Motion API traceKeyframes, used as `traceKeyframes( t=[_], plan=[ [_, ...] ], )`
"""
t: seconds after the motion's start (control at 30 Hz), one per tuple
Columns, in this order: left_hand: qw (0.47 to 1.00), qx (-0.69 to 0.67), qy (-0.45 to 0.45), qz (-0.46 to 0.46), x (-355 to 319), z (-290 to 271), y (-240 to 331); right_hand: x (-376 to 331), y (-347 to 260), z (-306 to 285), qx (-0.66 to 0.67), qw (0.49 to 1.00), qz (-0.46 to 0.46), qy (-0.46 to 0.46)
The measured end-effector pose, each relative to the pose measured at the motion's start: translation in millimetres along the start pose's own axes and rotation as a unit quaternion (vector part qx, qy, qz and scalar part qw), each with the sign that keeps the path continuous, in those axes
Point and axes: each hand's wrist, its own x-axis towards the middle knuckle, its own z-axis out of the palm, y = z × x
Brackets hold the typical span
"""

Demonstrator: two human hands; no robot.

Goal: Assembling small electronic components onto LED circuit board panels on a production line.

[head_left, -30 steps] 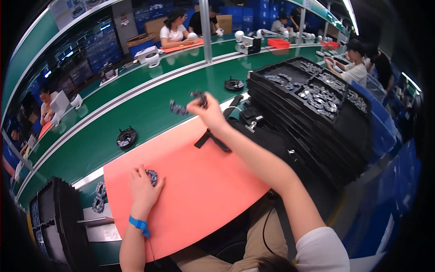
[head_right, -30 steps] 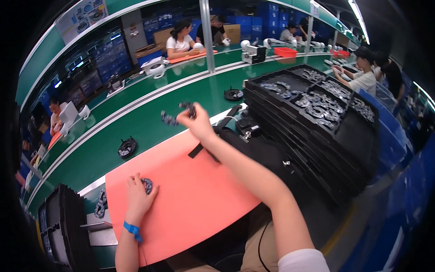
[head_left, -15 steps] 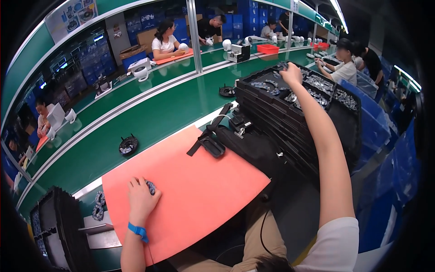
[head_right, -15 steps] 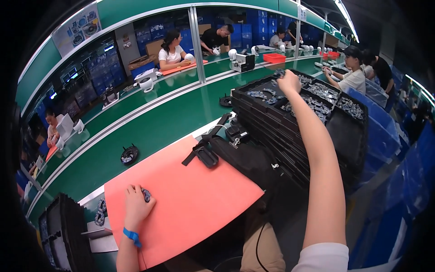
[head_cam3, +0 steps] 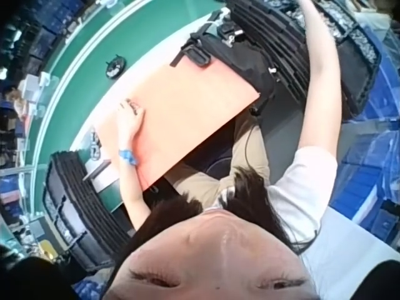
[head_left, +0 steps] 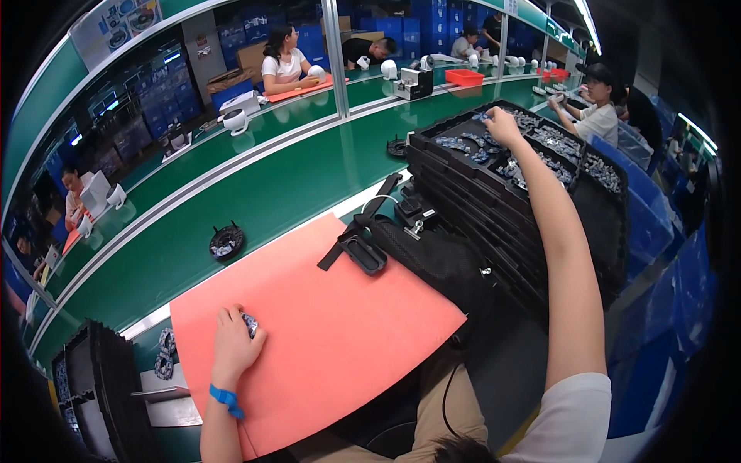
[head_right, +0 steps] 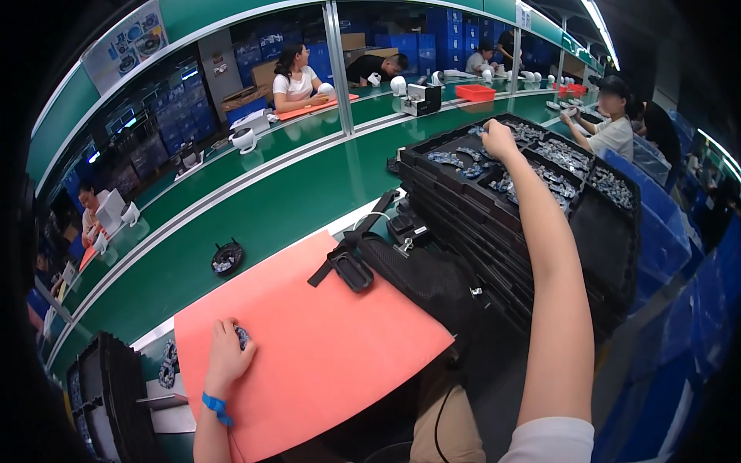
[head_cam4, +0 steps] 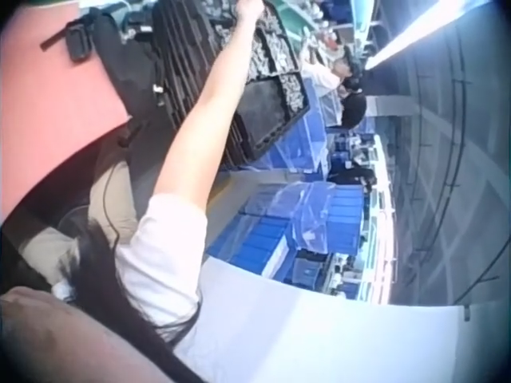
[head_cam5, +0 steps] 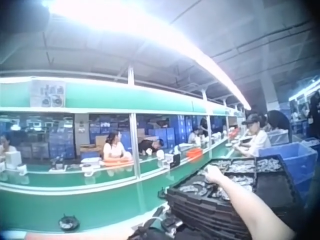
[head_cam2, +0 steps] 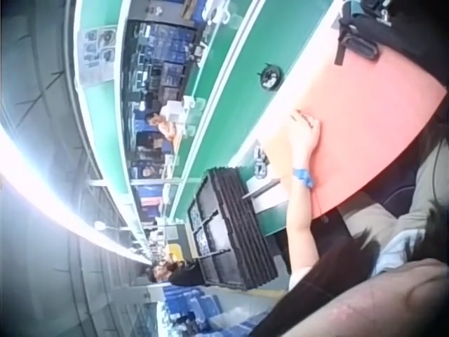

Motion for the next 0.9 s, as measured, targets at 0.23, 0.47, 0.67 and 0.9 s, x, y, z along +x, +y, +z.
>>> traceKeyframes(
  t=[0.23,0.47,0.67,0.9],
  plan=[
    [1.0,0.003,0.018,-0.006,2.6,-0.1,5.9,0.1,-15.6,1.2,0.035,0.997,0.013,-0.067],
    [0.992,-0.109,0.068,0.008,6.5,-0.4,27.5,-4.3,-83.3,-23.9,0.195,0.973,-0.099,0.073],
    [0.974,-0.209,0.07,0.055,-4.5,2.4,42.0,-158.0,-283.6,-32.1,0.329,0.845,-0.191,-0.375],
    [0.964,-0.262,0.033,0.035,-3.6,3.6,47.9,-314.3,-356.8,7.2,0.518,0.625,-0.231,-0.536]
  ],
)
